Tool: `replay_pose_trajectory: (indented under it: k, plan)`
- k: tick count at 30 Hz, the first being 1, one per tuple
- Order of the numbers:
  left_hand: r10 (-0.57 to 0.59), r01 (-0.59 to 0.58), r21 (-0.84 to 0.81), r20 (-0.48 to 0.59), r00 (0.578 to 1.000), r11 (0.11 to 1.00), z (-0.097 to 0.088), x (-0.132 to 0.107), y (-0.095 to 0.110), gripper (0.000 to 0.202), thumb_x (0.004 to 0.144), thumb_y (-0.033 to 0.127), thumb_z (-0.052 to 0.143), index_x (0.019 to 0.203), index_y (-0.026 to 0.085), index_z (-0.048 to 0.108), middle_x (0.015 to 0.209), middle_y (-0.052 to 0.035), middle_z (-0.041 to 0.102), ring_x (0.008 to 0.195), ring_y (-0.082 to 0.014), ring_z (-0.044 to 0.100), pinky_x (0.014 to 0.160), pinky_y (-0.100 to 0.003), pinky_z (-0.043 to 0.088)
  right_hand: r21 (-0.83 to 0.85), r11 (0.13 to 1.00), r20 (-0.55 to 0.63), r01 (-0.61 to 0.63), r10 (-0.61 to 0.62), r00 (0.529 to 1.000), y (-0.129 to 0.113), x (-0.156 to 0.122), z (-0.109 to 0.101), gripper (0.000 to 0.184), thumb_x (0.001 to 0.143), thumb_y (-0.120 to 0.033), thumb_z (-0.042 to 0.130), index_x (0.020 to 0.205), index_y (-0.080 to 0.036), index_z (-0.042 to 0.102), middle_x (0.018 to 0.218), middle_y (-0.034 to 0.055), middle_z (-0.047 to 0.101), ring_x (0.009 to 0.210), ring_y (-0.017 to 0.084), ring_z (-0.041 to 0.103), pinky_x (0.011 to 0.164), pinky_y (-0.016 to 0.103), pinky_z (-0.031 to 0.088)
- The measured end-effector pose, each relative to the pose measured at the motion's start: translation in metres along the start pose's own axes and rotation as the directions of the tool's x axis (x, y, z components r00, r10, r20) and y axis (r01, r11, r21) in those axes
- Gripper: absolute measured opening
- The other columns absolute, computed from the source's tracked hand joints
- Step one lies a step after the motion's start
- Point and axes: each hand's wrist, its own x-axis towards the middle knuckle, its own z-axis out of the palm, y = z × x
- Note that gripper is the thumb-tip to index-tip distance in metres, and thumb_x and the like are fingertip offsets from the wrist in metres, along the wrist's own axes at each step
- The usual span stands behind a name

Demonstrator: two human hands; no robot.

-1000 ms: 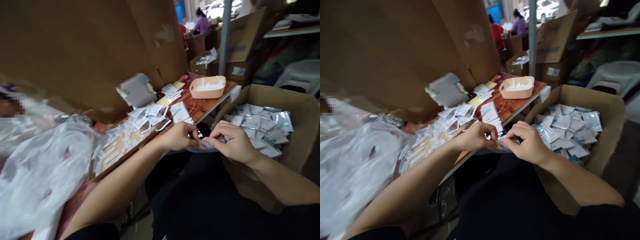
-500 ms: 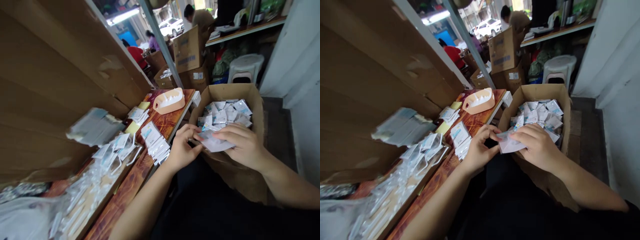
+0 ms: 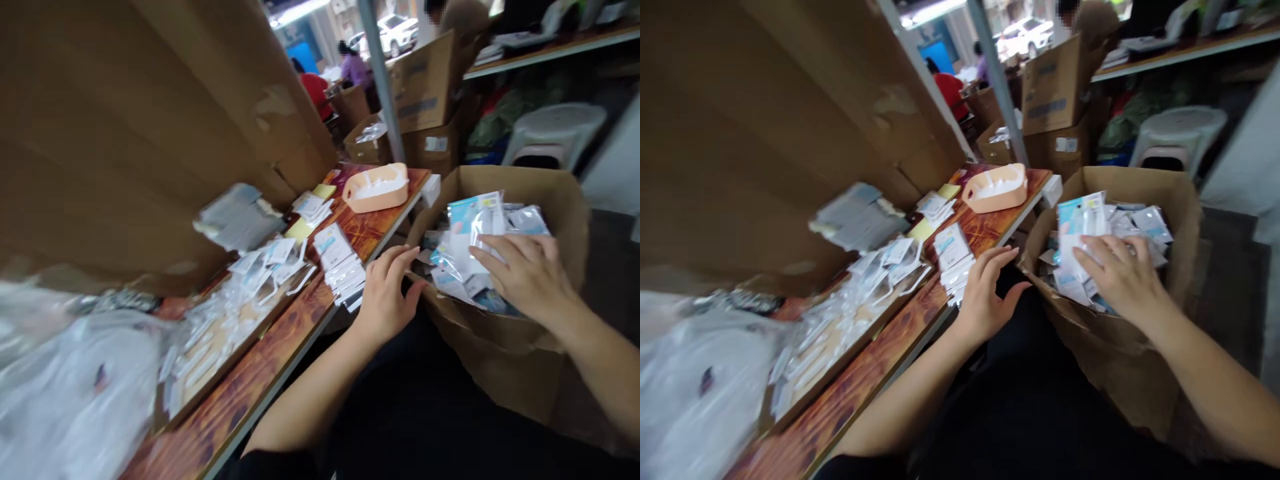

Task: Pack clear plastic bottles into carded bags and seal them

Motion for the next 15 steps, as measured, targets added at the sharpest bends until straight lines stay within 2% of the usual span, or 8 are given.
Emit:
replay_pose_trajectory:
  k: [1, 2, 4, 7, 9, 11, 13, 15]
  plan:
    - [-0.040, 0.040, 0.016, -0.001, 0.999, 0.999, -0.008, -0.013, -0.003, 0.051, 0.091, 0.025, 0.076, 0.137, 0.020, 0.054, 0.131, -0.0142, 0.069, 0.125, -0.0251, 0.066, 0.100, -0.039, 0.054, 0.017, 1.000, 0.086, 0.002, -0.004, 0.996, 0.004, -0.006, 0.009, 0.030, 0.095, -0.010, 0.052, 0.117, -0.021, 0.069, 0.127, 0.0194, 0.073, 0.109, 0.035, 0.070, 0.083, 0.051, 0.042]
    - [-0.081, 0.082, 0.041, -0.008, 0.997, 0.996, -0.017, -0.027, -0.007, 0.049, 0.092, 0.024, 0.075, 0.137, 0.021, 0.054, 0.130, -0.0135, 0.069, 0.124, -0.0246, 0.066, 0.100, -0.039, 0.054, 0.060, 0.998, 0.109, 0.013, -0.020, 0.994, 0.005, -0.009, 0.018, 0.030, 0.096, -0.014, 0.051, 0.117, -0.022, 0.070, 0.132, 0.0234, 0.069, 0.114, 0.039, 0.067, 0.083, 0.054, 0.040]
    - [-0.178, 0.182, 0.114, -0.049, 0.983, 0.977, -0.038, -0.057, -0.020, 0.041, 0.093, 0.025, 0.073, 0.132, 0.023, 0.058, 0.127, -0.0122, 0.070, 0.121, -0.0245, 0.068, 0.101, -0.040, 0.055, 0.188, 0.982, 0.159, 0.008, -0.038, 0.987, -0.004, -0.002, 0.030, 0.031, 0.096, -0.025, 0.056, 0.125, -0.025, 0.070, 0.145, 0.0257, 0.060, 0.126, 0.043, 0.061, 0.088, 0.058, 0.039]
    - [-0.351, 0.378, 0.191, -0.162, 0.922, 0.906, -0.073, -0.102, -0.046, 0.025, 0.093, 0.026, 0.071, 0.117, 0.022, 0.066, 0.119, -0.0114, 0.071, 0.117, -0.0256, 0.069, 0.099, -0.042, 0.056, 0.391, 0.919, 0.151, 0.048, -0.115, 0.982, -0.038, 0.040, 0.041, 0.036, 0.097, -0.035, 0.061, 0.132, -0.027, 0.067, 0.151, 0.0217, 0.057, 0.133, 0.042, 0.057, 0.097, 0.059, 0.039]
    - [-0.501, 0.540, 0.157, -0.231, 0.834, 0.827, -0.093, -0.128, -0.062, 0.013, 0.092, 0.027, 0.070, 0.103, 0.021, 0.070, 0.108, -0.0095, 0.073, 0.109, -0.0249, 0.070, 0.096, -0.042, 0.057, 0.524, 0.839, 0.085, 0.146, -0.222, 0.971, -0.069, 0.087, 0.055, 0.029, 0.100, -0.037, 0.060, 0.125, -0.025, 0.069, 0.144, 0.0178, 0.063, 0.130, 0.038, 0.058, 0.099, 0.056, 0.040]
    - [-0.661, 0.691, 0.028, -0.263, 0.702, 0.723, -0.105, -0.149, -0.074, 0.010, 0.090, 0.030, 0.069, 0.090, 0.021, 0.072, 0.097, -0.0076, 0.072, 0.097, -0.0226, 0.071, 0.087, -0.038, 0.059, 0.624, 0.748, 0.055, 0.226, -0.330, 0.942, -0.102, 0.141, 0.081, 0.024, 0.101, -0.037, 0.059, 0.114, -0.024, 0.073, 0.131, 0.0132, 0.069, 0.121, 0.033, 0.063, 0.099, 0.050, 0.041]
    - [-0.764, 0.767, -0.109, -0.252, 0.594, 0.633, -0.109, -0.165, -0.077, 0.016, 0.090, 0.033, 0.068, 0.083, 0.020, 0.071, 0.086, -0.0060, 0.071, 0.082, -0.0192, 0.070, 0.074, -0.031, 0.058, 0.644, 0.743, 0.171, 0.182, -0.372, 0.912, -0.136, 0.196, 0.115, 0.025, 0.100, -0.035, 0.058, 0.113, -0.023, 0.075, 0.123, 0.0125, 0.071, 0.117, 0.032, 0.063, 0.099, 0.047, 0.041]
    - [-0.797, 0.784, -0.172, -0.242, 0.553, 0.596, -0.110, -0.177, -0.074, 0.019, 0.090, 0.035, 0.067, 0.080, 0.019, 0.071, 0.078, -0.0044, 0.070, 0.072, -0.0166, 0.068, 0.066, -0.027, 0.056, 0.571, 0.820, 0.393, 0.028, -0.303, 0.868, -0.167, 0.246, 0.153, 0.032, 0.098, -0.028, 0.056, 0.124, -0.020, 0.073, 0.135, 0.0149, 0.065, 0.125, 0.032, 0.059, 0.101, 0.044, 0.042]
